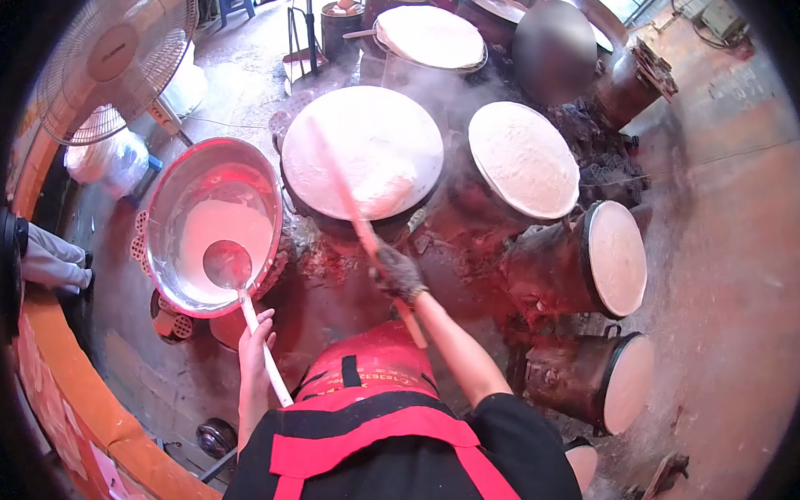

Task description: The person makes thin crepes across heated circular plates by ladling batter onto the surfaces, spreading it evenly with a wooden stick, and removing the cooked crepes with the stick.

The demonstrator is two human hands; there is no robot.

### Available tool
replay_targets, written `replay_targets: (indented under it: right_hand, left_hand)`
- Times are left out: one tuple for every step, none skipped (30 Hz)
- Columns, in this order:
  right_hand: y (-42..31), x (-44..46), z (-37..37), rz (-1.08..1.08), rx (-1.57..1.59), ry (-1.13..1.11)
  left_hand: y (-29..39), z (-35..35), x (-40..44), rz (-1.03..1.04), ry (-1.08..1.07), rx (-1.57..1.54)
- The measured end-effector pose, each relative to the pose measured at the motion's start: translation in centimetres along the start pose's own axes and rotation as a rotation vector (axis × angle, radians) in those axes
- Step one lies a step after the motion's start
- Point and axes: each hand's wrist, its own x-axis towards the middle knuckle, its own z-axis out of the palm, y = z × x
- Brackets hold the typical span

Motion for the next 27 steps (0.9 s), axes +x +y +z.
replay_targets:
  right_hand:
    - [-0.3,-0.1,-2.2,0.027,-0.008,0.071]
    - [-0.9,-0.2,-4.4,0.023,0.017,0.056]
    - [-1.6,0.1,-6.0,0.015,0.046,0.043]
    - [-1.7,1.1,-7.2,-0.008,0.154,-0.051]
    - [-1.3,2.3,-7.6,-0.126,0.027,-0.040]
    - [-0.8,3.5,-7.1,-0.242,-0.101,-0.029]
    - [-0.5,3.7,-6.9,-0.213,-0.159,-0.060]
    - [-0.3,3.9,-6.6,-0.185,-0.218,-0.094]
    - [0.0,4.1,-6.4,-0.159,-0.277,-0.129]
    - [-1.9,1.5,-6.1,-0.048,-0.216,-0.206]
    - [-3.5,-0.1,-6.4,0.066,-0.155,-0.284]
    - [-4.4,-0.5,-8.3,0.155,-0.209,-0.196]
    - [-4.6,0.0,-10.6,0.121,-0.263,-0.117]
    - [-5.0,0.9,-12.9,0.058,-0.267,-0.097]
    - [-5.7,1.8,-14.7,-0.001,-0.267,-0.076]
    - [-6.3,3.2,-16.5,-0.053,-0.308,-0.103]
    - [-7.0,4.6,-17.5,-0.108,-0.344,-0.129]
    - [-8.4,5.1,-17.2,-0.068,-0.289,-0.111]
    - [-7.0,7.9,-17.4,-0.339,-0.333,-0.130]
    - [-3.8,12.0,-17.7,-0.613,-0.373,-0.145]
    - [-2.9,12.8,-16.6,-0.680,-0.425,-0.152]
    - [-3.1,12.7,-14.8,-0.748,-0.476,-0.156]
    - [-3.3,12.0,-13.4,-0.607,-0.541,-0.152]
    - [-4.2,10.3,-12.5,-0.522,-0.539,-0.138]
    - [-5.2,8.7,-11.6,-0.437,-0.537,-0.122]
    - [-5.8,7.1,-11.4,-0.409,-0.476,-0.100]
    - [-5.7,6.3,-11.9,-0.361,-0.337,-0.055]
  left_hand:
    - [-0.1,0.7,0.0,0.000,0.002,0.002]
    - [-0.3,1.2,-0.2,-0.006,0.002,0.012]
    - [-0.4,1.8,-0.3,-0.014,0.001,0.019]
    - [-0.4,2.6,-0.3,-0.015,-0.004,0.024]
    - [-0.4,3.4,-0.3,-0.017,-0.008,0.028]
    - [-0.6,4.1,-0.2,-0.018,-0.017,0.024]
    - [-0.8,4.7,0.0,-0.019,-0.023,0.018]
    - [-1.0,5.4,0.2,-0.018,-0.028,0.009]
    - [-1.0,6.2,0.1,-0.020,-0.021,-0.013]
    - [-0.9,7.2,0.0,-0.023,-0.013,-0.035]
    - [-0.9,8.0,-0.3,-0.028,-0.005,-0.058]
    - [-1.1,8.7,-0.5,-0.041,0.003,-0.078]
    - [-1.2,9.4,-0.6,-0.049,0.012,-0.105]
    - [-1.5,10.0,-0.9,-0.061,0.023,-0.131]
    - [-1.8,10.4,-1.3,-0.074,0.034,-0.142]
    - [-1.9,10.9,-1.6,-0.082,0.042,-0.152]
    - [-1.9,11.3,-1.8,-0.088,0.049,-0.160]
    - [-1.7,11.9,-2.0,-0.089,0.064,-0.175]
    - [-1.3,12.5,-2.2,-0.089,0.077,-0.189]
    - [-1.1,12.9,-2.4,-0.088,0.089,-0.202]
    - [-1.1,12.9,-2.3,-0.062,0.055,-0.185]
    - [-1.0,12.7,-1.9,-0.036,0.018,-0.165]
    - [-0.8,12.6,-1.6,-0.008,-0.023,-0.142]
    - [-0.2,12.9,-1.4,-0.011,-0.018,-0.165]
    - [0.3,12.8,-1.3,-0.005,-0.042,-0.159]
    - [0.7,12.6,-1.3,0.000,-0.065,-0.159]
    - [1.1,12.5,-1.3,0.004,-0.087,-0.163]
